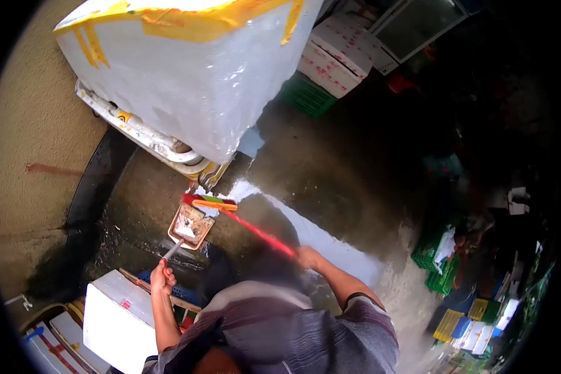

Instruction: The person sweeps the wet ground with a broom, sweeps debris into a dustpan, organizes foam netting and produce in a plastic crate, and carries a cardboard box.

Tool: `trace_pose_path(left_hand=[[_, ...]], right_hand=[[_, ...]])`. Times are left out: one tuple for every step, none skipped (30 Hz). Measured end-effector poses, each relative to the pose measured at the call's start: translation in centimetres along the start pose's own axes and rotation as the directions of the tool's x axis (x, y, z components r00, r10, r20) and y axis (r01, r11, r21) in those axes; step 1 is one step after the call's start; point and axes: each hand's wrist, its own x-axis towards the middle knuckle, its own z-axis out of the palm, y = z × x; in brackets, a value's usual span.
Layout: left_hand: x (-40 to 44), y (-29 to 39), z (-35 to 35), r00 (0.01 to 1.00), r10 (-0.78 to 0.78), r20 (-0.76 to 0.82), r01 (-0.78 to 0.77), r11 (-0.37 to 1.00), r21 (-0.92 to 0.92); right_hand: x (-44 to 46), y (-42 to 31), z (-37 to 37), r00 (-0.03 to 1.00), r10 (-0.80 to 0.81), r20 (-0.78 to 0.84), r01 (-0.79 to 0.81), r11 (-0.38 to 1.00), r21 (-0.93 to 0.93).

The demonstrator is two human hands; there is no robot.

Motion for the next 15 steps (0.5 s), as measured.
trace_pose_path(left_hand=[[-0.7, -0.7, 2.4, 1.000, -0.016, 0.014, 0.016, 1.000, 0.003], [-0.6, -1.9, 4.5, 1.000, -0.022, 0.023, 0.021, 0.999, 0.046], [-0.6, -3.0, 6.4, 0.999, -0.030, 0.027, 0.027, 0.996, 0.089], [-0.7, -4.2, 8.8, 0.998, -0.044, 0.049, 0.039, 0.994, 0.105], [-0.9, -5.3, 11.3, 0.996, -0.063, 0.064, 0.054, 0.990, 0.131], [-1.3, -6.0, 13.8, 0.989, -0.101, 0.110, 0.084, 0.985, 0.154], [-1.2, -7.0, 16.3, 0.983, -0.115, 0.143, 0.086, 0.977, 0.196], [-1.0, -8.0, 18.9, 0.978, -0.130, 0.161, 0.090, 0.968, 0.236], [-0.8, -8.7, 22.0, 0.973, -0.140, 0.184, 0.087, 0.959, 0.270], [-0.4, -9.3, 25.2, 0.969, -0.149, 0.197, 0.085, 0.950, 0.300], [-0.1, -10.1, 28.4, 0.966, -0.158, 0.207, 0.086, 0.943, 0.321], [0.1, -10.9, 31.5, 0.963, -0.168, 0.213, 0.088, 0.936, 0.341], [0.3, -11.4, 34.1, 0.956, -0.179, 0.231, 0.088, 0.931, 0.355], [0.4, -12.0, 37.2, 0.950, -0.186, 0.251, 0.084, 0.926, 0.368], [0.7, -12.7, 40.0, 0.943, -0.193, 0.271, 0.081, 0.924, 0.375]], right_hand=[[-1.4, 2.9, -0.1, 0.999, 0.034, -0.022, -0.033, 0.999, 0.028], [-2.7, 6.2, -0.1, 0.996, 0.081, -0.035, -0.080, 0.996, 0.041], [-3.9, 9.1, -0.1, 0.991, 0.130, -0.043, -0.127, 0.990, 0.056], [-5.6, 11.3, -0.6, 0.983, 0.162, -0.083, -0.153, 0.983, 0.101], [-7.4, 13.4, -0.8, 0.973, 0.199, -0.114, -0.181, 0.971, 0.156], [-8.3, 15.7, -0.4, 0.957, 0.265, -0.116, -0.236, 0.947, 0.220], [-9.4, 18.4, 0.1, 0.937, 0.334, -0.106, -0.294, 0.913, 0.283], [-10.7, 20.7, 0.6, 0.911, 0.403, -0.085, -0.354, 0.871, 0.341], [-11.6, 22.4, 1.0, 0.886, 0.449, -0.114, -0.370, 0.834, 0.410], [-12.6, 23.9, 1.2, 0.860, 0.492, -0.137, -0.381, 0.795, 0.471], [-13.5, 25.3, 1.4, 0.832, 0.533, -0.153, -0.389, 0.758, 0.524], [-14.3, 26.7, 1.7, 0.801, 0.557, -0.217, -0.358, 0.737, 0.573], [-14.4, 28.3, 3.1, 0.764, 0.594, -0.253, -0.364, 0.720, 0.591], [-14.1, 30.5, 4.6, 0.724, 0.626, -0.290, -0.366, 0.704, 0.608], [-13.6, 32.5, 5.7, 0.682, 0.655, -0.327, -0.368, 0.693, 0.621]])
